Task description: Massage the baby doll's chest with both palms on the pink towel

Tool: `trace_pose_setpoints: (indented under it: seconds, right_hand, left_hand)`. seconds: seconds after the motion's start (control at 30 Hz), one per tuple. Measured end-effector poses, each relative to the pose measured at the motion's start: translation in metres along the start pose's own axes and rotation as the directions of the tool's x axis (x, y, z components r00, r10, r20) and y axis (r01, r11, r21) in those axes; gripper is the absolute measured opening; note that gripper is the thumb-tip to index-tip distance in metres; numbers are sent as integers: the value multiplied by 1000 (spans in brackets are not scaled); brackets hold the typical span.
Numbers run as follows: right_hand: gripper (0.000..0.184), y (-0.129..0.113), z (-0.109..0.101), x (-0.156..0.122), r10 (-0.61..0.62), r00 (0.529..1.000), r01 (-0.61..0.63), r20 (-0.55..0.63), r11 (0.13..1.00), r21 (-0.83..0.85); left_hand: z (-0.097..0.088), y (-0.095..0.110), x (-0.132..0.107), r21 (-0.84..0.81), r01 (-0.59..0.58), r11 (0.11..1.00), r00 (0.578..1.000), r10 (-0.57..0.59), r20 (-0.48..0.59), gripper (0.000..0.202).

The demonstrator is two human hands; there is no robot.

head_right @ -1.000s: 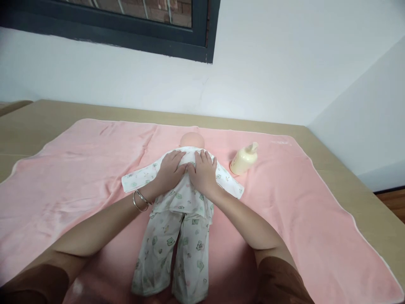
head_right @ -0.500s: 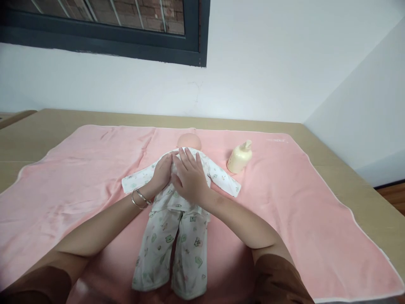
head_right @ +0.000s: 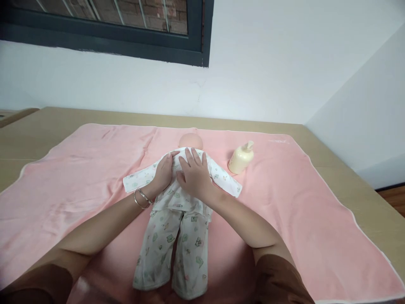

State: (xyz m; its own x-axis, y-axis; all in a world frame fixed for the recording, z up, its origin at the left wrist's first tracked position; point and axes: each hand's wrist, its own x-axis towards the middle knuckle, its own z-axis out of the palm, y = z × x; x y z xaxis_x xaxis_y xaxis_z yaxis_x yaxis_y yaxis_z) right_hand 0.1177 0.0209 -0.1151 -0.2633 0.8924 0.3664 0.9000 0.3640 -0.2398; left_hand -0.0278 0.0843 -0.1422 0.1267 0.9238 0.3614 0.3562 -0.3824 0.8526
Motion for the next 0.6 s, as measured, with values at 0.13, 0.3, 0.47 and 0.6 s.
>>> trace_pose_setpoints:
  seconds: [0.13,0.3,0.47,0.6]
  right_hand:
    - [57,5,-4,4,-8,997,8,73,1000,-8]
    - [50,25,-39,13,-88,960,83,266,996,31]
    - [54,42,-104,1,36,996,-41,78,998,57]
    - [56,59,-144,-14,172,984,-168,-52,983,72]
  left_hand:
    - [0,-1,1,91,-57,994,998,56,16,47]
    - [2,11,-12,418,-253,872,964,192,182,40]
    - [3,49,-43,435,-498,750,804,210,557,57]
    - [11,91,-36,178,-445,878,679,201,706,50]
